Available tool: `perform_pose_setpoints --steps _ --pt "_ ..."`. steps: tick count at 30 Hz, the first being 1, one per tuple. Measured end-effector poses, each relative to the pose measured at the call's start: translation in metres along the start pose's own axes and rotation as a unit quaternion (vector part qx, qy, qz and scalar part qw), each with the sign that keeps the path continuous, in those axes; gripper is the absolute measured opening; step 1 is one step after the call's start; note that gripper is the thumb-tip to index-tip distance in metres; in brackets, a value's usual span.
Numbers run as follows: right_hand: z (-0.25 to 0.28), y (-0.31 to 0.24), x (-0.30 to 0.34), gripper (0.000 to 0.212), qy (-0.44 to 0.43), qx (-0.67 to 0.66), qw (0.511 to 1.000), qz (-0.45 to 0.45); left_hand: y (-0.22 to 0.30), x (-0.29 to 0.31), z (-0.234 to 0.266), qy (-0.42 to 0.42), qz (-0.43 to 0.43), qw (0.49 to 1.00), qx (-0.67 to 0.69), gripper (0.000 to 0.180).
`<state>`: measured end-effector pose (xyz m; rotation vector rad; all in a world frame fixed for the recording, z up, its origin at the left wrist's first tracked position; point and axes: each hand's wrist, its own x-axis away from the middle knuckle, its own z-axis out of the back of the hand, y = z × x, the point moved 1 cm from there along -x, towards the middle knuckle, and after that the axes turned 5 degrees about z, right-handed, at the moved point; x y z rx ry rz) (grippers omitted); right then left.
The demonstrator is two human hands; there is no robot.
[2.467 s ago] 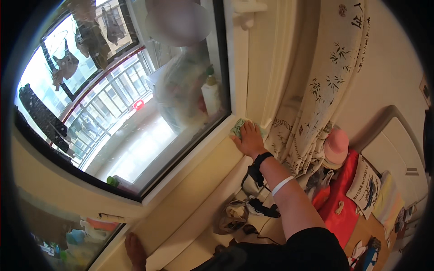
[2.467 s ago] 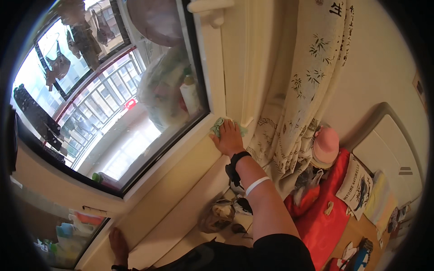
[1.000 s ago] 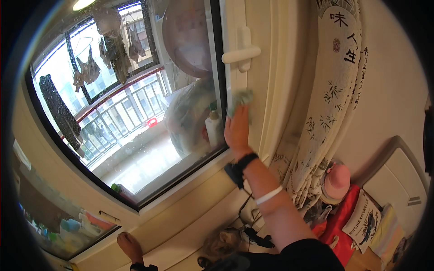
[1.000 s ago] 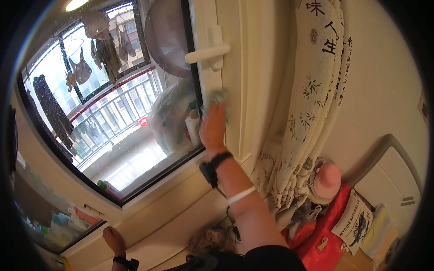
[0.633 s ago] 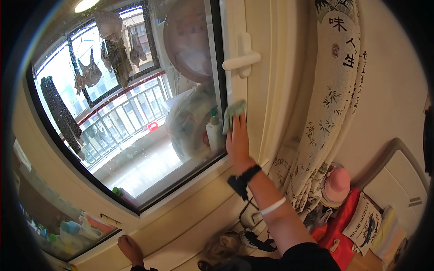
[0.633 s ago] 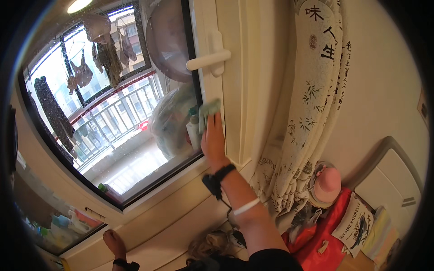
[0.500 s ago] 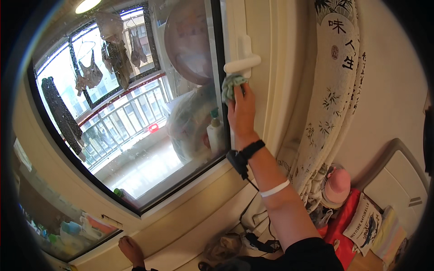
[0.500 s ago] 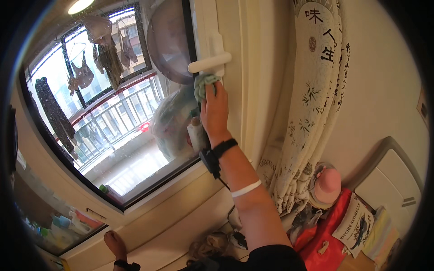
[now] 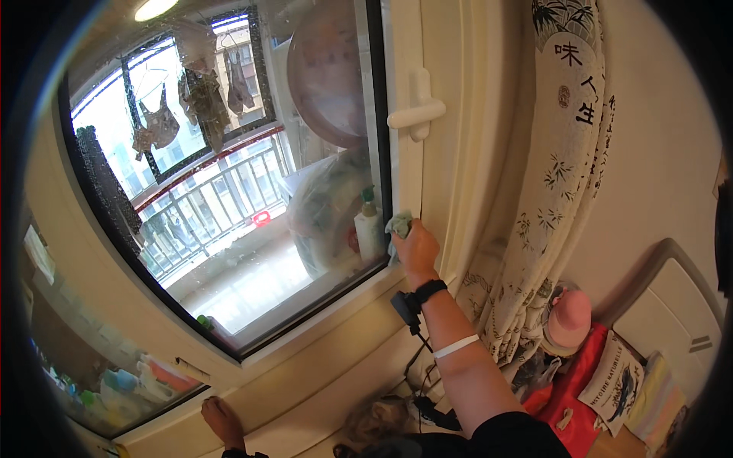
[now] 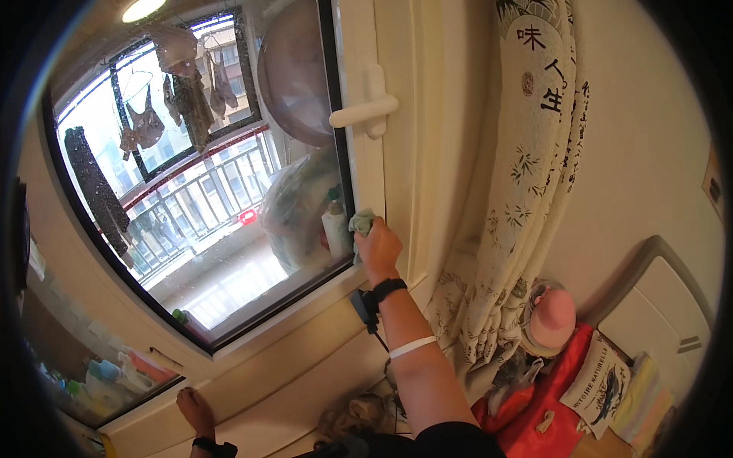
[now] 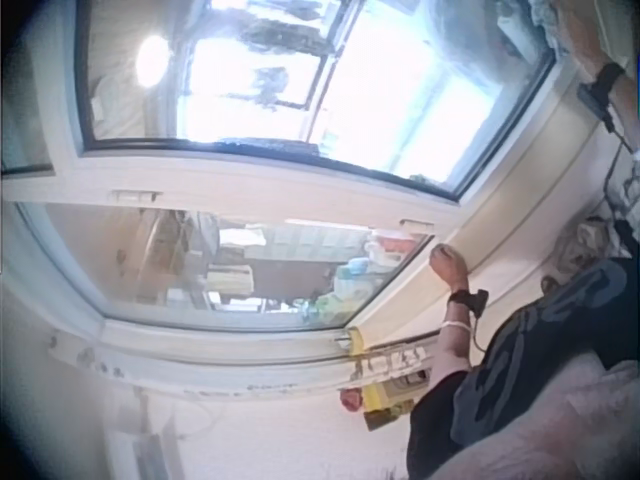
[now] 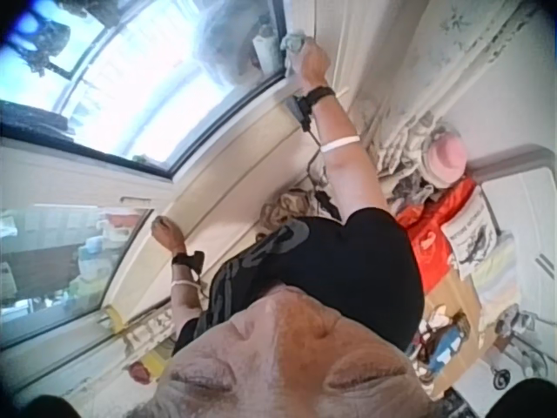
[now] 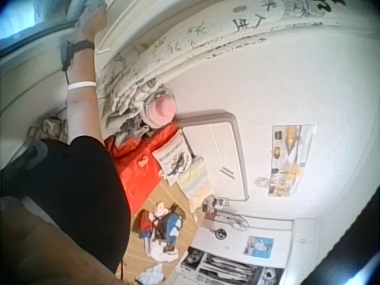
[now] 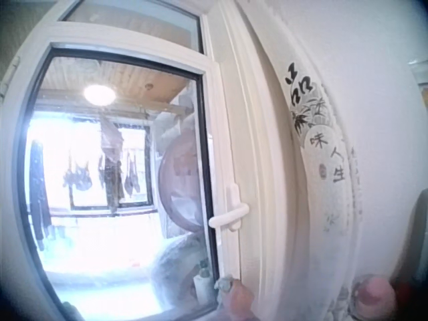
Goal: The person wipes the window frame and glass panels with a cloth, cleaning different sections and moving around the window latch. They occasionally fold the cloth to use a cleaner section while wiping the surfaces.
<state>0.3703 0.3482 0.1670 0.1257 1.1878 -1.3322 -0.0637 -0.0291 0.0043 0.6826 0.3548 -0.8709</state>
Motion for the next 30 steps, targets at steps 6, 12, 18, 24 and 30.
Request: perform_pose_setpoints --steps 6,12,18,24,30 --pt "0.03 -0.035 -0.067 0.04 0.05 0.005 0.997 0.056 0.002 0.002 0.002 -0.014 0.016 1.0 -0.012 0.015" --pt "0.029 -0.048 -0.073 0.04 0.021 0.007 0.998 0.054 -0.004 0.001 0.008 -0.002 0.007 1.0 -0.013 0.017" --pt "-0.036 0.045 0.051 0.032 -0.135 0.062 0.988 -0.04 0.006 0.001 0.001 -0.023 0.015 0.999 -0.019 0.017" --pt "-0.018 0.049 0.07 0.037 -0.203 0.051 0.977 -0.037 0.001 0.002 0.006 -0.018 0.006 1.0 -0.021 0.017" --pt "-0.035 0.035 0.097 0.037 -0.064 -0.054 0.961 0.265 0.001 0.001 0.004 -0.014 -0.008 1.0 -0.022 0.016"
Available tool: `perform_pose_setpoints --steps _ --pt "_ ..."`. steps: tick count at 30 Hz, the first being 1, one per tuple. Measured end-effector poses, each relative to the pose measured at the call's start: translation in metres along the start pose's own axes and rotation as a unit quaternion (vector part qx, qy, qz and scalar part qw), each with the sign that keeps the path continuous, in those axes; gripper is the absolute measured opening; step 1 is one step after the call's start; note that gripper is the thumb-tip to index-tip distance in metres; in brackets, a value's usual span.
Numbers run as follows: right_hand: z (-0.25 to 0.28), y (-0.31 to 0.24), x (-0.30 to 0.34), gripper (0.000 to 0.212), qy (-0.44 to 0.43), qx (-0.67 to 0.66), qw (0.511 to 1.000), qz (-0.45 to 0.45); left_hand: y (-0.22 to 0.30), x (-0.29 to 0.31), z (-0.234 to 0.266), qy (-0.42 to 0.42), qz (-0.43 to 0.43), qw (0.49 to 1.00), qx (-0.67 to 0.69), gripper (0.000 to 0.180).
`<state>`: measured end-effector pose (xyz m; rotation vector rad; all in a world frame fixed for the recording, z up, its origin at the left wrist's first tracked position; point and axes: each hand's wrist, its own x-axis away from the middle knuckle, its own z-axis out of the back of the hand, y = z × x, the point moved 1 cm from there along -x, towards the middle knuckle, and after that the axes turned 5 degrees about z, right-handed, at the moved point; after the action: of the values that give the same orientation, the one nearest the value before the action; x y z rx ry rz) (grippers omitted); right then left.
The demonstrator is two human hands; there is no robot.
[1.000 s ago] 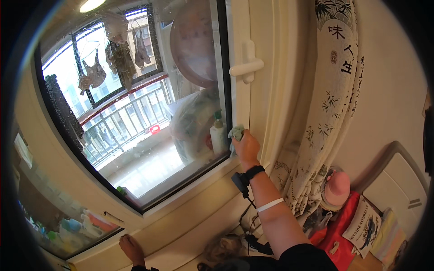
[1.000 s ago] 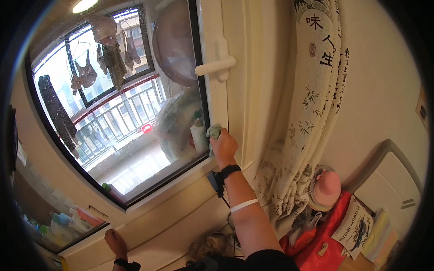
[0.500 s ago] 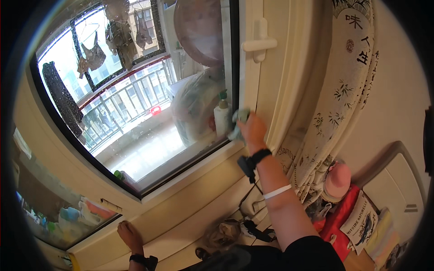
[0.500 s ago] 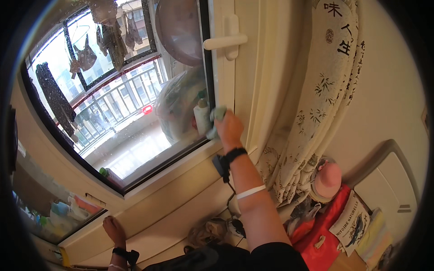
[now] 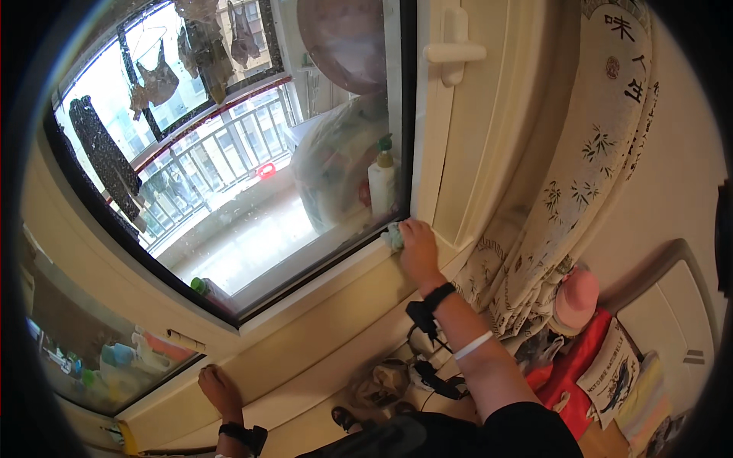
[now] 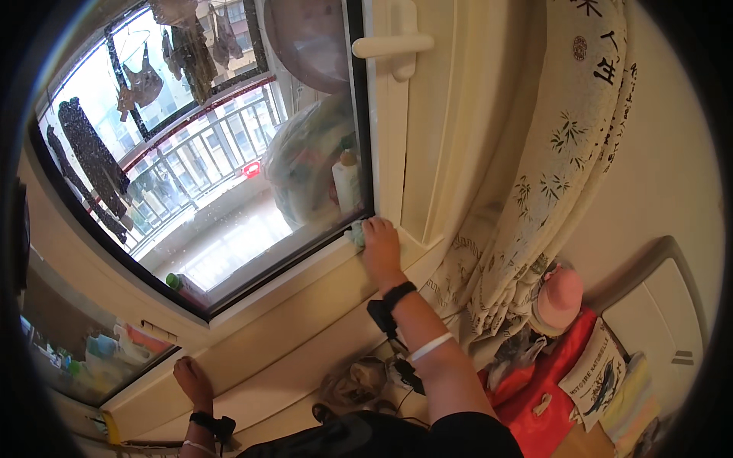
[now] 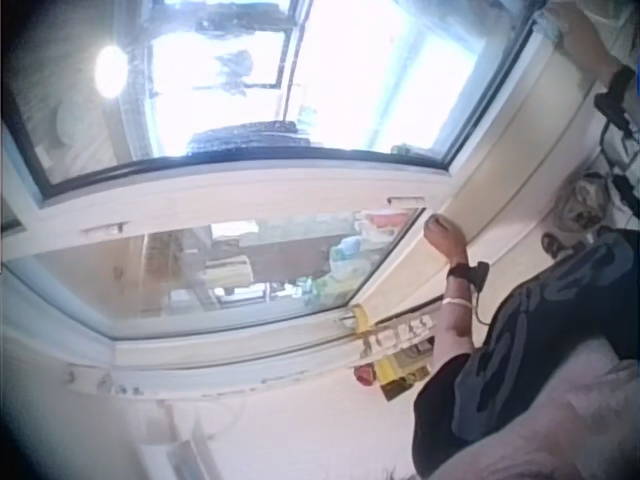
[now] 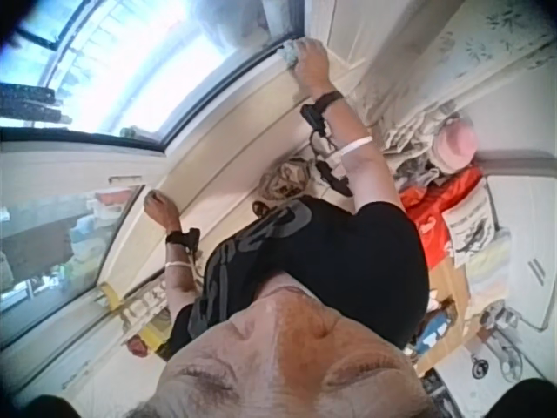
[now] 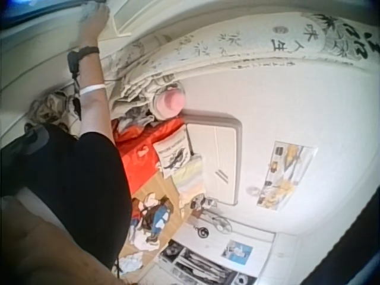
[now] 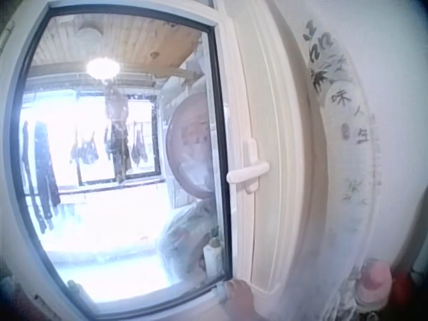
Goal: The person wipes the window frame and glass panels with a cloth, cleaning different sections and moving around the window latch. They occasionally fold the cloth to use a cleaner section while wiping the surfaces.
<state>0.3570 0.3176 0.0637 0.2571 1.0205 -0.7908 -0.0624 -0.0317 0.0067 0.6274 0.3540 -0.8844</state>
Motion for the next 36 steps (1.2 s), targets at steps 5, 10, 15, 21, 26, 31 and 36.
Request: perform_pose_setpoints --steps 5,10,15,21,26,31,36 --pt "-0.028 -0.06 0.009 0.03 -0.068 0.011 0.998 -0.012 0.006 0.001 0.001 -0.002 -0.002 1.0 -0.006 0.016" --pt "-0.03 -0.117 0.015 0.029 -0.15 -0.156 0.974 0.066 0.004 0.0 -0.001 -0.001 0.006 1.0 -0.013 0.014" --pt "-0.009 -0.128 0.034 0.038 -0.128 -0.309 0.941 -0.04 -0.003 0.002 0.0 0.007 0.009 1.0 -0.016 0.014" --pt "0.017 -0.02 -0.01 0.036 0.048 -0.112 0.983 -0.138 0.006 0.001 0.003 -0.003 0.011 1.0 0.002 0.014" --pt "-0.01 -0.001 -0.006 0.034 -0.151 0.018 0.983 -0.099 0.006 -0.001 -0.001 0.003 0.021 1.0 -0.003 0.014" --pt "-0.019 -0.051 -0.004 0.034 -0.129 -0.027 0.988 -0.081 0.001 0.0 0.0 0.003 0.022 1.0 -0.007 0.015" --pt "-0.034 -0.1 0.004 0.032 -0.108 -0.059 0.991 -0.053 0.011 -0.001 0.003 0.017 -0.003 1.0 -0.008 0.015"
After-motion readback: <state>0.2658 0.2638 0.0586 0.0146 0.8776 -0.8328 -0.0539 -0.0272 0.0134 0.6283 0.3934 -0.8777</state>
